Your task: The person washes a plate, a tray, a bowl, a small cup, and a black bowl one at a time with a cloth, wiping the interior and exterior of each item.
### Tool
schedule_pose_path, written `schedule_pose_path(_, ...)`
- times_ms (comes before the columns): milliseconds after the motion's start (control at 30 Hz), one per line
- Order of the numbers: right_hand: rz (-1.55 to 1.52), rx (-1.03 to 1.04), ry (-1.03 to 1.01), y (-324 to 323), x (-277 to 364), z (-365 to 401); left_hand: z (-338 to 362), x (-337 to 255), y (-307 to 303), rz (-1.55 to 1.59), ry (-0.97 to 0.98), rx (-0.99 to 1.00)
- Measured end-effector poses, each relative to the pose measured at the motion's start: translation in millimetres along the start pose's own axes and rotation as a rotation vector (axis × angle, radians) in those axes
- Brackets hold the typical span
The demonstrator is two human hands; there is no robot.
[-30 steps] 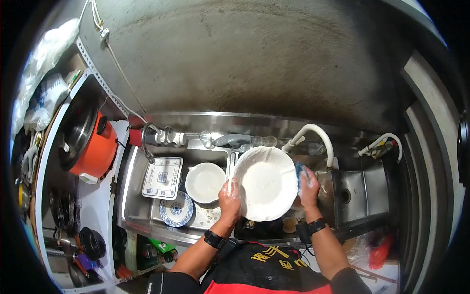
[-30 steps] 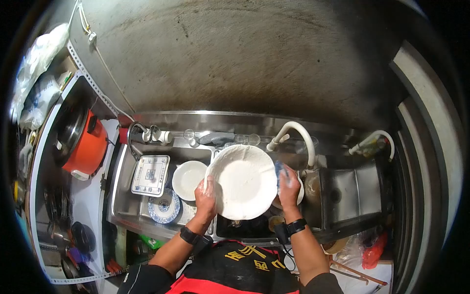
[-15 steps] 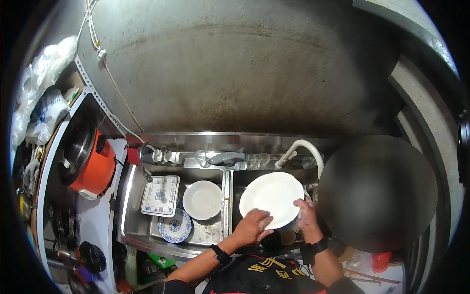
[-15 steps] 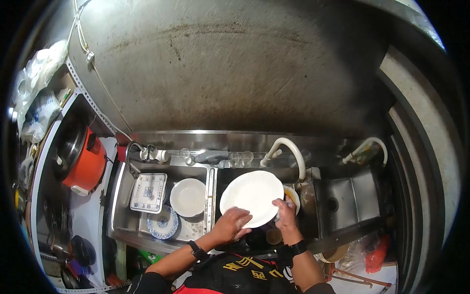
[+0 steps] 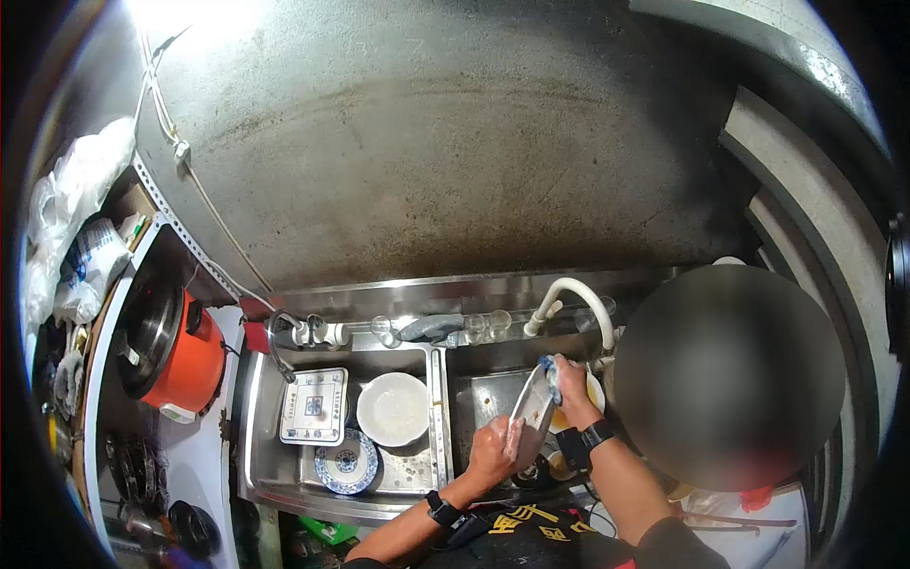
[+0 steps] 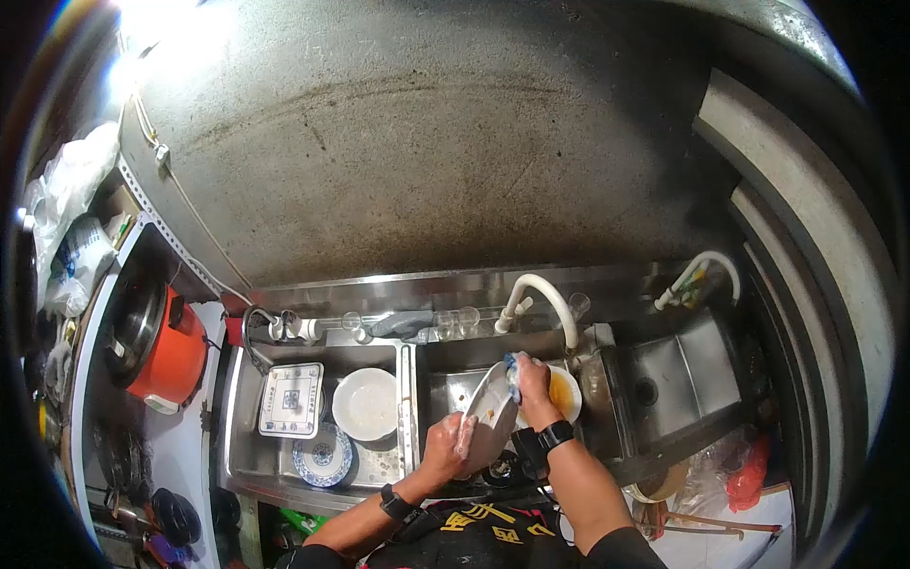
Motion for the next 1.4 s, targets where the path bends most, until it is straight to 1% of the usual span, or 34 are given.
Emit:
schedule_pose_path(33, -0.039, -0.053, 0.031, 6.4, 3.2, 0.0, -3.0, -1.9, -1.7, -0.002, 0.007, -0.004)
schedule_pose_path(100, 0.096, -0.2, -0.031, 28.5, 3.1, 13.1, -7.6, -3.7, -3.1, 0.01, -0.02, -0.016)
schedule_pose_path(133, 0.172, -0.052, -0.277, 42.6, 6.5, 34.4, -7.9, 5.0, -0.2, 0.009, -0.02, -0.022)
schedule_pose_path(167, 0.429, -0.018, -0.449, 50.6, -10.7, 37.3, -9.1, 20.6, 3.6, -0.084, 0.025, -0.086)
schedule_pose_path(200, 0.615, 0.012, -0.742, 67.7, 25.0, 85.8, -9.8, 30.0, 4.0, -0.178, 0.068, -0.147)
schedule_pose_path(233, 0.667, 0.062, -0.96, 78.3, 43.7, 117.9, -12.5, 30.2, -0.9, -0.182, 0.067, -0.147)
schedule_pose_path(300, 0.705, 0.192, -1.185, 82.3, 52.0, 146.1, -25.5, 32.0, -16.0, 0.117, -0.161, -0.344)
schedule_pose_path(333, 0.713, 0.295, -1.259, 80.1, 52.6, 154.9, -25.4, 52.4, -12.9, 0.516, -0.386, -0.411)
schedule_pose_path(367, 0.719, 0.403, -1.332, 75.3, 52.6, 162.4, -30.4, 53.8, -23.3, 0.492, -0.414, -0.446)
schedule_pose_path(433, 0.791, 0.538, -1.423, 59.9, 54.4, 171.8, -36.4, 41.8, -43.1, 0.623, -0.448, -0.532)
schedule_pose_path(467, 0.771, 0.542, -1.472, 49.9, 55.4, 170.1, -42.6, 28.7, -55.2, 0.668, -0.461, -0.554)
schedule_pose_path(500, 0.674, 0.517, -1.488, 39.2, 45.0, 159.2, -44.5, 31.8, -62.2, 0.799, -0.444, -0.577)
schedule_pose_path(567, 0.636, 0.324, -1.412, 25.1, 51.7, 146.3, -50.7, 15.4, -81.4, 0.908, -0.449, -0.632)
schedule_pose_path(600, 0.484, 0.257, -1.249, 25.0, 57.3, 136.7, -50.9, 10.8, -90.4, 0.905, -0.443, -0.64)
schedule_pose_path(633, 0.335, 0.183, -1.074, 27.2, 67.6, 128.4, -49.5, 6.8, -99.2, 0.794, -0.387, -0.57)
schedule_pose_path(667, 0.36, 0.215, -1.062, 24.5, 78.4, 117.2, -47.4, 5.7, -106.1, 0.684, -0.336, -0.494)
schedule_pose_path(700, 0.386, 0.244, -1.051, 24.3, 91.7, 105.3, -42.7, 15.5, -111.1, 0.679, -0.336, -0.482)
schedule_pose_path(767, 0.378, 0.372, -1.047, 37.3, 123.5, 110.0, -33.4, 34.5, -112.8, -0.199, 0.034, -0.157)
schedule_pose_path(800, 0.441, 0.403, -1.089, 48.2, 136.3, 117.8, -37.1, 14.9, -109.9, 0.262, -0.158, -0.118)
schedule_pose_path(833, 0.506, 0.436, -1.13, 59.2, 143.2, 128.0, -32.7, 23.7, -100.2, 0.023, 0.12, -0.084)
schedule_pose_path(900, 0.636, 0.488, -1.357, 78.0, 133.2, 146.2, -25.5, 19.0, -79.2, 0.353, -0.104, -0.034)
schedule_pose_path(933, 0.703, 0.576, -1.386, 84.8, 132.0, 159.3, -20.4, 46.2, -72.8, -0.204, 0.441, -0.063)
schedule_pose_path(967, 0.634, 0.577, -1.38, 87.2, 127.1, 165.0, -24.0, 42.3, -77.7, -0.204, 0.45, -0.055)
schedule_pose_path(1033, 0.643, 0.521, -1.424, 75.2, 126.1, 152.4, -23.2, 27.8, -84.7, -0.312, 0.564, 0.049)
schedule_pose_path(1067, 0.567, 0.426, -1.335, 66.9, 123.3, 141.9, -24.3, 16.7, -88.1, -0.169, 0.431, 0.075)
schedule_pose_path(1100, 0.49, 0.337, -1.254, 59.4, 119.6, 125.3, -25.0, 16.2, -89.8, -0.168, 0.432, 0.078)
schedule_pose_path(1133, 0.405, 0.239, -1.087, 48.9, 105.0, 102.8, -26.7, 16.5, -93.9, -0.177, 0.441, 0.041)
schedule_pose_path(1167, 0.164, 0.191, -0.514, 37.3, 77.8, 83.0, -27.0, 16.7, -97.0, -0.187, 0.447, 0.005)
schedule_pose_path(1200, 0.086, 0.148, -0.343, 26.1, 58.1, 74.6, -28.1, 15.8, -93.8, -0.243, 0.463, -0.122)
schedule_pose_path(1233, 0.008, 0.104, -0.173, 19.1, 39.9, 72.0, -29.1, 19.3, -87.9, -0.246, 0.464, -0.123)
schedule_pose_path(1300, 0.318, -0.128, -0.42, 22.5, 0.5, 90.7, -30.4, 38.1, -69.5, -0.098, 0.082, -0.216)
schedule_pose_path(1333, 0.204, -0.034, -0.419, 27.1, -12.0, 101.4, -41.3, 37.2, -56.6, -0.43, 0.466, -0.386)
schedule_pose_path(1367, 0.273, -0.024, -0.409, 35.0, -13.2, 114.8, -38.5, 20.3, -47.1, -0.159, 0.091, -0.365)
schedule_pose_path(1400, 0.4, -0.009, -0.562, 43.3, -9.7, 124.2, -36.1, 24.1, -31.3, 0.051, -0.063, -0.378)
Point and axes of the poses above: each hand's wrist, its own z-axis away from the middle knuckle, its own y-axis out of the palm, x = y × z, the point moved 1 cm from there along -z, towards the middle knuckle, and after that the axes turned 4 degrees about z, right-handed, at the moved point
